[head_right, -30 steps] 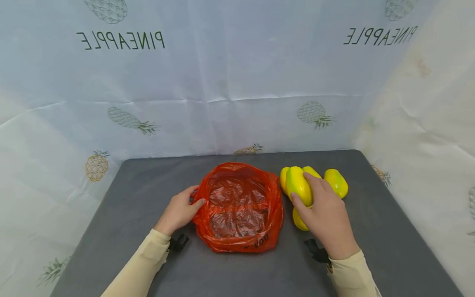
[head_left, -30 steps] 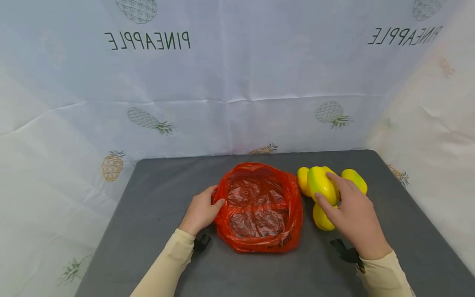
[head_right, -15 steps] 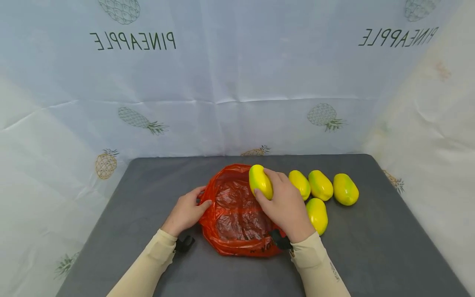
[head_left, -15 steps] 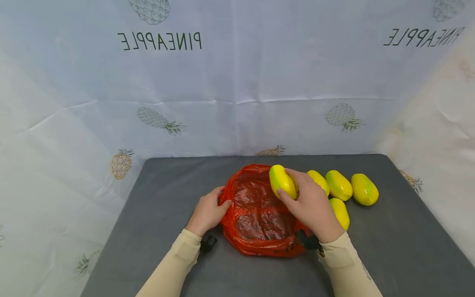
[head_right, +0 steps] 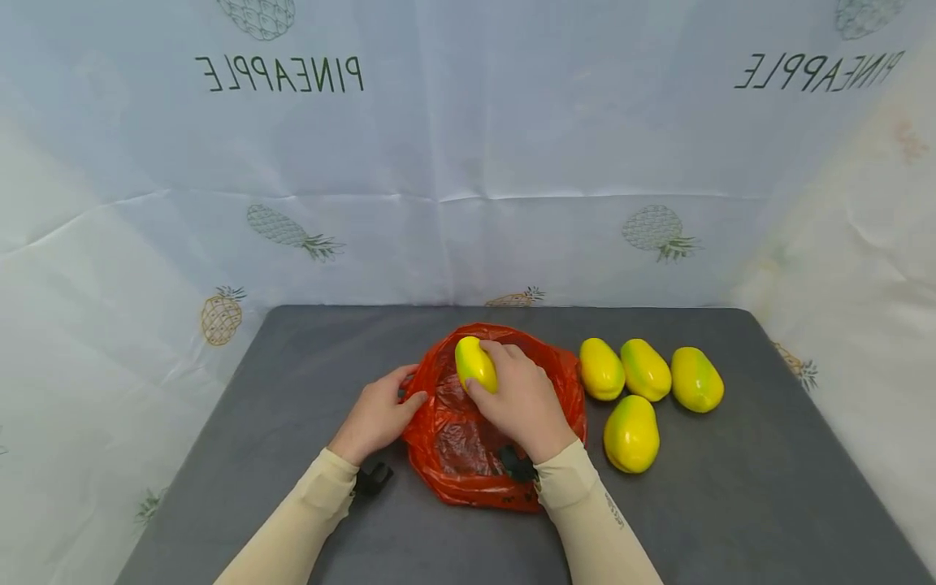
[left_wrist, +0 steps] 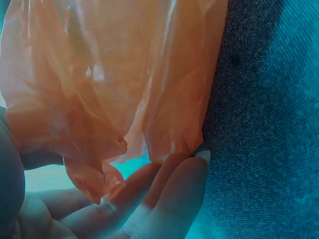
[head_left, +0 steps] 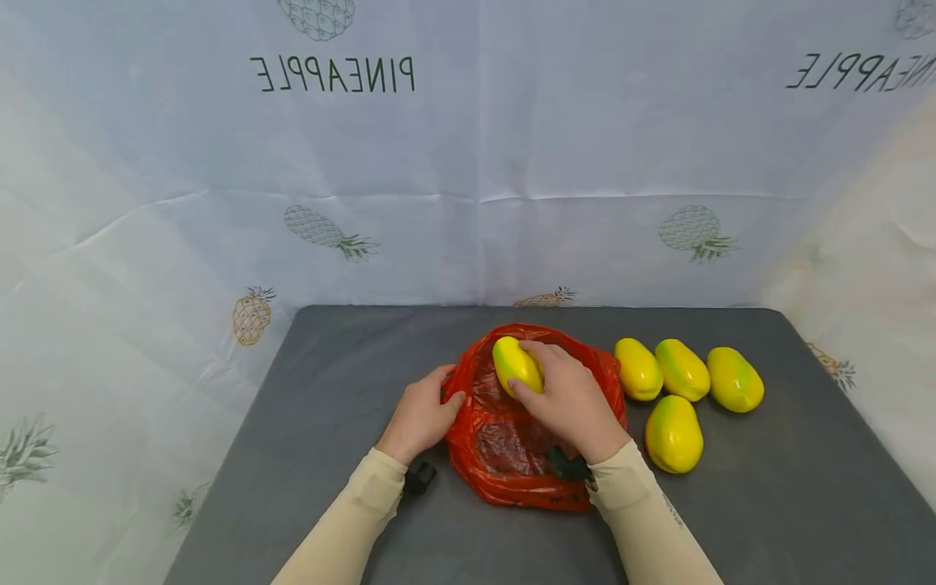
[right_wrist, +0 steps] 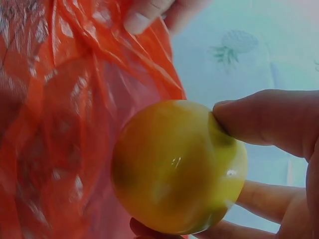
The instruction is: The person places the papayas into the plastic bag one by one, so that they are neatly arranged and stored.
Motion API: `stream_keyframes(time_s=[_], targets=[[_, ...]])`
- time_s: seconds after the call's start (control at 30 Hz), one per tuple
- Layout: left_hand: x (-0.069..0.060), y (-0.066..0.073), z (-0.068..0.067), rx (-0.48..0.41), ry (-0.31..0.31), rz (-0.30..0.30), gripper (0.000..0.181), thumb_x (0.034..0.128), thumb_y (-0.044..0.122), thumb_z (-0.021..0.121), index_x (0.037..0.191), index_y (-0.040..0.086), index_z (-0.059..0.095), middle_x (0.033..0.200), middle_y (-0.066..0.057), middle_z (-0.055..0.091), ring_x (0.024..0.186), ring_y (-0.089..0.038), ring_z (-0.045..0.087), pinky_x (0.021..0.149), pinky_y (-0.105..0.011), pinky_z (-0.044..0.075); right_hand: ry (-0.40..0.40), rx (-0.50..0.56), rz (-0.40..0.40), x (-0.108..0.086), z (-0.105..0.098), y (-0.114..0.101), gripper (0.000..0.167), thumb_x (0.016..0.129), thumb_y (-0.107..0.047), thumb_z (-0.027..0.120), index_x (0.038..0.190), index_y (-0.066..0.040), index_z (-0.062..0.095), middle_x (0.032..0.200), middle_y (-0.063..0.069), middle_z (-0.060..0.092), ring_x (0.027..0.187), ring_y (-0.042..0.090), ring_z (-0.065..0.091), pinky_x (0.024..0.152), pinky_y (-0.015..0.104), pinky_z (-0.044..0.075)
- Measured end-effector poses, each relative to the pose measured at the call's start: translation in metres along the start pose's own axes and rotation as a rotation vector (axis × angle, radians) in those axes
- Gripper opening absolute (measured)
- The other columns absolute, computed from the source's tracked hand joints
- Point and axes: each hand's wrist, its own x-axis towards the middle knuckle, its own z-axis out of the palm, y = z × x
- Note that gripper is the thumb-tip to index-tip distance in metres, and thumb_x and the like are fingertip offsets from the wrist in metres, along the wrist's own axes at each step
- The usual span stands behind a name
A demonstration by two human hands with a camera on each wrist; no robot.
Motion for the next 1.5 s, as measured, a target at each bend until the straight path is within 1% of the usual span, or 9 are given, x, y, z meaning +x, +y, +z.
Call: stream_keyframes(time_s=[0.3,0.53,0.63,0.8,1.0,1.27,1.33,1.43,1.5], targets=[[0.0,0.003,-0.002,-0.01,0.011,0.032,0.051,0.1066,0.025,0.067,0.152,0.004,0.059,0.138,-0.016,0.074,0.104,-0.023,0.076,0.096,-0.047,0.064,-0.001,0.008,-0.02,0.007,0.02,0.004,0.068,0.098,-0.041,0.078,0.157,-0.017,0.054,0.146,0.008,0.066,0.107,0.027,0.069,0.091,0.048,0.063],[0.0,0.004,-0.005,-0.002,0.0,0.01,0.05,0.1068,0.025,0.067,0.152,0.005,0.059,0.138,-0.016,0.074,0.1,-0.021,0.075,0.095,-0.047,0.065,0.01,0.023,-0.021,0.011,0.032,0.003,0.067,0.099,-0.04,0.077,0.157,-0.016,0.054,0.148,0.009,0.064,0.115,0.029,0.067,0.099,0.05,0.062],[0.0,0.005,-0.005,0.001,-0.007,-0.001,0.051,0.1069,0.025,0.066,0.152,0.005,0.059,0.138,-0.016,0.073,0.1,-0.02,0.076,0.096,-0.047,0.064,0.013,0.017,-0.019,0.012,0.037,0.002,0.067,0.099,-0.04,0.078,0.157,-0.016,0.054,0.149,0.009,0.063,0.116,0.029,0.068,0.1,0.05,0.062],[0.001,0.005,-0.004,0.007,-0.01,0.003,0.05,0.1069,0.024,0.066,0.152,0.004,0.059,0.138,-0.017,0.074,0.093,-0.02,0.075,0.095,-0.048,0.064,0.019,0.01,-0.022,0.012,0.043,0.002,0.068,0.099,-0.039,0.078,0.157,-0.016,0.054,0.149,0.01,0.063,0.114,0.029,0.069,0.099,0.05,0.063],[0.0,0.005,-0.003,0.011,-0.011,0.005,0.049,0.1071,0.025,0.066,0.151,0.004,0.059,0.139,-0.017,0.073,0.103,-0.023,0.075,0.099,-0.051,0.063,0.015,0.012,-0.015,0.012,0.046,0.003,0.068,0.099,-0.038,0.079,0.157,-0.015,0.053,0.15,0.012,0.062,0.117,0.031,0.069,0.1,0.051,0.062],[0.0,0.003,-0.002,0.014,-0.007,-0.001,0.049,0.1073,0.024,0.065,0.151,0.004,0.06,0.139,-0.017,0.073,0.107,-0.025,0.075,0.1,-0.051,0.062,0.008,0.005,-0.013,0.013,0.05,0.004,0.069,0.1,-0.036,0.079,0.158,-0.014,0.052,0.151,0.013,0.061,0.119,0.031,0.068,0.102,0.053,0.061],[0.0,0.003,-0.002,0.021,-0.005,0.002,0.049,0.1073,0.025,0.065,0.151,0.004,0.06,0.138,-0.016,0.073,0.105,-0.023,0.075,0.099,-0.05,0.063,0.007,0.002,-0.014,0.013,0.051,0.005,0.069,0.099,-0.036,0.079,0.158,-0.013,0.052,0.151,0.013,0.061,0.119,0.031,0.068,0.101,0.052,0.061],[0.0,0.003,-0.002,0.019,-0.012,0.005,0.049,0.1073,0.024,0.065,0.152,0.004,0.06,0.134,-0.017,0.075,0.086,-0.019,0.073,0.087,-0.044,0.064,0.002,-0.001,-0.013,0.014,0.051,0.004,0.069,0.1,-0.037,0.079,0.159,-0.013,0.052,0.151,0.013,0.061,0.117,0.032,0.069,0.1,0.052,0.061],[0.001,0.002,-0.002,0.014,-0.018,0.004,0.049,0.1073,0.024,0.065,0.152,0.004,0.059,0.131,-0.017,0.076,0.073,-0.016,0.068,0.077,-0.038,0.061,-0.001,-0.002,-0.012,0.014,0.051,0.004,0.069,0.1,-0.037,0.078,0.159,-0.013,0.052,0.151,0.014,0.061,0.117,0.032,0.069,0.099,0.052,0.062]])
